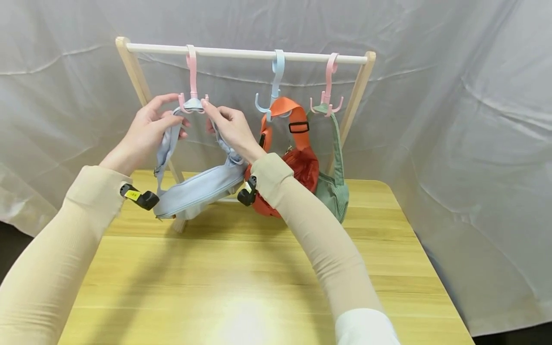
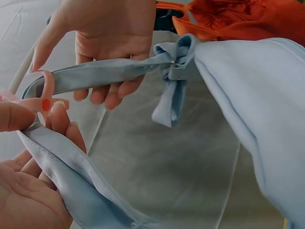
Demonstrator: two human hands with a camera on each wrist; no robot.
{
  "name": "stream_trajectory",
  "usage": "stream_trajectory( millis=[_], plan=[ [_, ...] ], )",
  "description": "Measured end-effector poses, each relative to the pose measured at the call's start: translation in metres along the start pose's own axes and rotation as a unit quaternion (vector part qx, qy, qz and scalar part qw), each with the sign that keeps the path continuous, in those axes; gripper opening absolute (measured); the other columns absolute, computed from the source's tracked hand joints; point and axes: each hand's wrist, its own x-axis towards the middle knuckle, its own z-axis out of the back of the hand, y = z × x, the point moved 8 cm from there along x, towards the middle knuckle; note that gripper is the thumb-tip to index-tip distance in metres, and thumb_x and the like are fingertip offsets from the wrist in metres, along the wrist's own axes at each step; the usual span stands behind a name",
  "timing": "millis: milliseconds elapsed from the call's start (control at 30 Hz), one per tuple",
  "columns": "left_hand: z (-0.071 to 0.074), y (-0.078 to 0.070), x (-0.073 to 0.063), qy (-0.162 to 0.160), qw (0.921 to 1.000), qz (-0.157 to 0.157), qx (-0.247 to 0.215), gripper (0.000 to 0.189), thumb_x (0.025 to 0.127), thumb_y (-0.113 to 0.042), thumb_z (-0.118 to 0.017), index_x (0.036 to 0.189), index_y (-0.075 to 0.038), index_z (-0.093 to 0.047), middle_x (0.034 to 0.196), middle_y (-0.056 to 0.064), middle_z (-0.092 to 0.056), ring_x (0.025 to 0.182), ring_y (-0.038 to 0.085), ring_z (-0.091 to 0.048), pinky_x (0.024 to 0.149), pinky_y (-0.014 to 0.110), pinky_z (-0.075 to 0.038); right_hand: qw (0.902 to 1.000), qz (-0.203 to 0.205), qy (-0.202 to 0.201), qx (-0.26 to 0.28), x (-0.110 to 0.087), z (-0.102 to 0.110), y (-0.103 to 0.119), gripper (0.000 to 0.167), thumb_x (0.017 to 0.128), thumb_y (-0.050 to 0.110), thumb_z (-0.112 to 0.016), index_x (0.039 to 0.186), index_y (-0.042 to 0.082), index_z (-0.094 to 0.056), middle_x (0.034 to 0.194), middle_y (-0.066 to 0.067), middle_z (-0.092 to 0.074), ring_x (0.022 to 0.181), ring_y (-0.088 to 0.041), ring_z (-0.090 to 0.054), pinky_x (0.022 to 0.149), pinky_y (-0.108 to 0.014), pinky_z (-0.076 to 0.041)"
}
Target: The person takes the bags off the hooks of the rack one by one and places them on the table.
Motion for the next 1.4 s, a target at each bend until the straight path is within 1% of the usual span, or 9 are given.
stream_trajectory(
  millis=[200, 400, 533, 667, 800, 967, 1067, 1233, 1400],
  plan=[
    [0.001, -0.001, 0.003, 0.015, 0.9994, 0.028, -0.015, 0.054, 0.102, -0.011, -0.049, 0.154, -0.011, -0.036, 0.086, -0.009, -0.071, 0.071, 0.008, -0.066, 0.078, 0.02, -0.056, 0.9997, 0.015, -0.007, 0.016, 0.001, -0.004, 0.005, 0.028, 0.103, 0.034, -0.057, 0.088, 0.012, -0.066, 0.07, -0.001, -0.065, 0.068, -0.014, -0.066, 0.073, -0.028, -0.057],
    [0.001, 0.001, 0.006, 0.036, 0.9969, 0.064, -0.031, 0.056, 0.102, -0.013, -0.052, 0.155, -0.008, -0.034, 0.088, -0.007, -0.071, 0.071, 0.008, -0.066, 0.077, 0.02, -0.056, 0.9989, 0.028, -0.03, -0.022, 0.001, -0.006, 0.004, 0.028, 0.103, 0.032, -0.058, 0.083, 0.012, -0.063, 0.067, 0.001, -0.059, 0.065, -0.013, -0.058, 0.07, -0.028, -0.052],
    [0.004, -0.002, 0.008, 0.039, 0.9957, 0.08, -0.027, 0.056, 0.102, -0.015, -0.053, 0.155, -0.008, -0.035, 0.088, -0.008, -0.071, 0.07, 0.008, -0.064, 0.072, 0.021, -0.055, 0.9958, 0.059, -0.035, -0.06, 0.0, -0.009, 0.008, 0.03, 0.104, 0.031, -0.055, 0.082, 0.012, -0.061, 0.071, -0.007, -0.059, 0.067, -0.02, -0.058, 0.069, -0.032, -0.051],
    [0.006, -0.006, 0.012, 0.041, 0.9938, 0.098, -0.034, 0.056, 0.101, -0.015, -0.056, 0.154, -0.009, -0.038, 0.087, -0.008, -0.071, 0.069, 0.009, -0.061, 0.068, 0.022, -0.053, 0.9943, 0.071, -0.039, -0.069, -0.002, -0.009, 0.011, 0.029, 0.105, 0.028, -0.053, 0.084, 0.01, -0.061, 0.076, -0.018, -0.058, 0.069, -0.026, -0.057, 0.067, -0.027, -0.048],
    [0.009, -0.012, 0.016, 0.035, 0.9929, 0.111, -0.028, 0.055, 0.101, -0.017, -0.057, 0.153, -0.011, -0.04, 0.089, -0.007, -0.071, 0.069, 0.011, -0.059, 0.069, 0.022, -0.051, 0.9945, 0.079, -0.035, -0.059, -0.001, -0.01, 0.015, 0.027, 0.105, 0.025, -0.053, 0.088, 0.006, -0.063, 0.077, -0.02, -0.056, 0.068, -0.026, -0.055, 0.065, -0.022, -0.045],
    [0.014, -0.019, 0.021, 0.014, 0.994, 0.108, 0.003, 0.055, 0.098, -0.017, -0.059, 0.151, -0.012, -0.044, 0.088, -0.008, -0.069, 0.068, 0.011, -0.059, 0.069, 0.022, -0.051, 0.993, 0.093, -0.034, -0.064, -0.001, -0.012, 0.02, 0.026, 0.105, 0.022, -0.054, 0.088, 0.004, -0.062, 0.073, -0.015, -0.055, 0.062, -0.013, -0.051, 0.063, -0.021, -0.043],
    [0.019, -0.022, 0.022, -0.006, 0.9942, 0.106, 0.011, 0.054, 0.095, -0.013, -0.062, 0.148, -0.013, -0.049, 0.087, -0.008, -0.067, 0.065, 0.01, -0.059, 0.067, 0.023, -0.05, 0.9925, 0.099, -0.026, -0.066, -0.002, -0.015, 0.021, 0.028, 0.105, 0.021, -0.054, 0.085, 0.001, -0.059, 0.073, -0.018, -0.055, 0.062, -0.013, -0.051, 0.063, -0.021, -0.041],
    [0.024, -0.028, 0.026, -0.026, 0.9931, 0.113, 0.022, 0.054, 0.092, -0.011, -0.064, 0.144, -0.015, -0.054, 0.077, -0.007, -0.065, 0.061, 0.01, -0.057, 0.064, 0.023, -0.048, 0.9925, 0.101, -0.016, -0.067, -0.003, -0.02, 0.019, 0.031, 0.105, 0.021, -0.054, 0.083, -0.002, -0.055, 0.072, -0.017, -0.054, 0.066, -0.024, -0.052, 0.062, -0.021, -0.039],
    [0.023, -0.041, 0.031, -0.026, 0.9913, 0.119, 0.05, 0.054, 0.091, -0.012, -0.065, 0.144, -0.018, -0.055, 0.068, -0.007, -0.06, 0.061, 0.01, -0.053, 0.066, 0.025, -0.044, 0.9926, 0.1, -0.015, -0.067, -0.003, -0.021, 0.022, 0.03, 0.105, 0.021, -0.054, 0.082, 0.002, -0.054, 0.074, -0.02, -0.054, 0.063, -0.015, -0.05, 0.061, -0.021, -0.037]
  ],
)
